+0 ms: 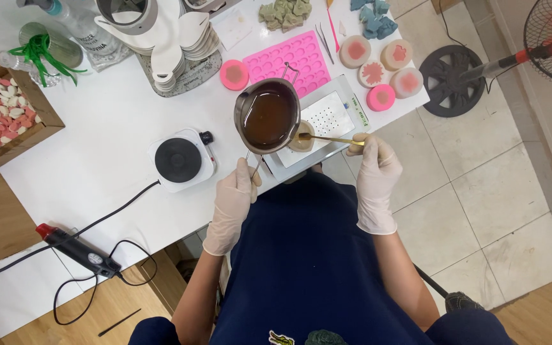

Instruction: Pouring melted wax into a heart-shaped mold to make a candle.

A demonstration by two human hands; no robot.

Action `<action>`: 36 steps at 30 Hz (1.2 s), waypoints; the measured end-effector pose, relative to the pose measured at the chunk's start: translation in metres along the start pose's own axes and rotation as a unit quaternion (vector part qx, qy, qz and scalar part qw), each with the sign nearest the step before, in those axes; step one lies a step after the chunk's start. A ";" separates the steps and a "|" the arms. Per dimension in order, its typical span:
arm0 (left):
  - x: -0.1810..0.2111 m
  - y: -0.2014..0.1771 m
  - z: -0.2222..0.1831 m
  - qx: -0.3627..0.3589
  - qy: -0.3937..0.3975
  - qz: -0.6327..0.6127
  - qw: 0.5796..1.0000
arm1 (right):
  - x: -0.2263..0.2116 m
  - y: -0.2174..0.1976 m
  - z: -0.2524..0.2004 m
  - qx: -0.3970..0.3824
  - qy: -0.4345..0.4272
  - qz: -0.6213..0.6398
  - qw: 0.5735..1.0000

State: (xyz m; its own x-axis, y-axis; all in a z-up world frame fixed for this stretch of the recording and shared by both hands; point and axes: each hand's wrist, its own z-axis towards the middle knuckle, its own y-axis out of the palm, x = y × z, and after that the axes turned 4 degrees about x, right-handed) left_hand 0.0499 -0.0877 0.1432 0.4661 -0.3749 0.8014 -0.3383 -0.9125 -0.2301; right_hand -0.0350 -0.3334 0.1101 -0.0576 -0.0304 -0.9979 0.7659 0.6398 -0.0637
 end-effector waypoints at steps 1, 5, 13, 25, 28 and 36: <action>0.000 0.000 -0.001 -0.001 0.000 -0.005 1.000 | -0.007 0.001 -0.003 -0.011 -0.053 -0.053 0.997; -0.002 0.000 0.000 -0.001 0.003 -0.009 1.000 | -0.027 0.002 -0.006 -0.064 -0.201 -0.165 0.963; 0.000 0.001 0.001 0.000 0.002 0.011 1.000 | -0.013 0.004 -0.001 -0.028 -0.155 -0.104 0.982; -0.006 0.005 0.002 -0.016 0.010 -0.011 1.000 | -0.005 0.033 0.008 0.002 0.038 -0.003 0.999; -0.004 0.004 0.000 -0.019 0.015 -0.017 1.000 | 0.005 0.034 0.011 0.002 0.065 0.010 0.998; 0.002 0.005 -0.002 -0.023 0.012 -0.005 1.000 | 0.031 0.032 0.019 0.010 0.115 0.055 0.992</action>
State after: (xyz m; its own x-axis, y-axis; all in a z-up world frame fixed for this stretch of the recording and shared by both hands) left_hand 0.0476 -0.0930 0.1446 0.4504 -0.3607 0.8167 -0.3706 -0.9077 -0.1965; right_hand -0.0005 -0.3283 0.0772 -0.1149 0.2165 -0.9695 0.7877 0.6145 0.0439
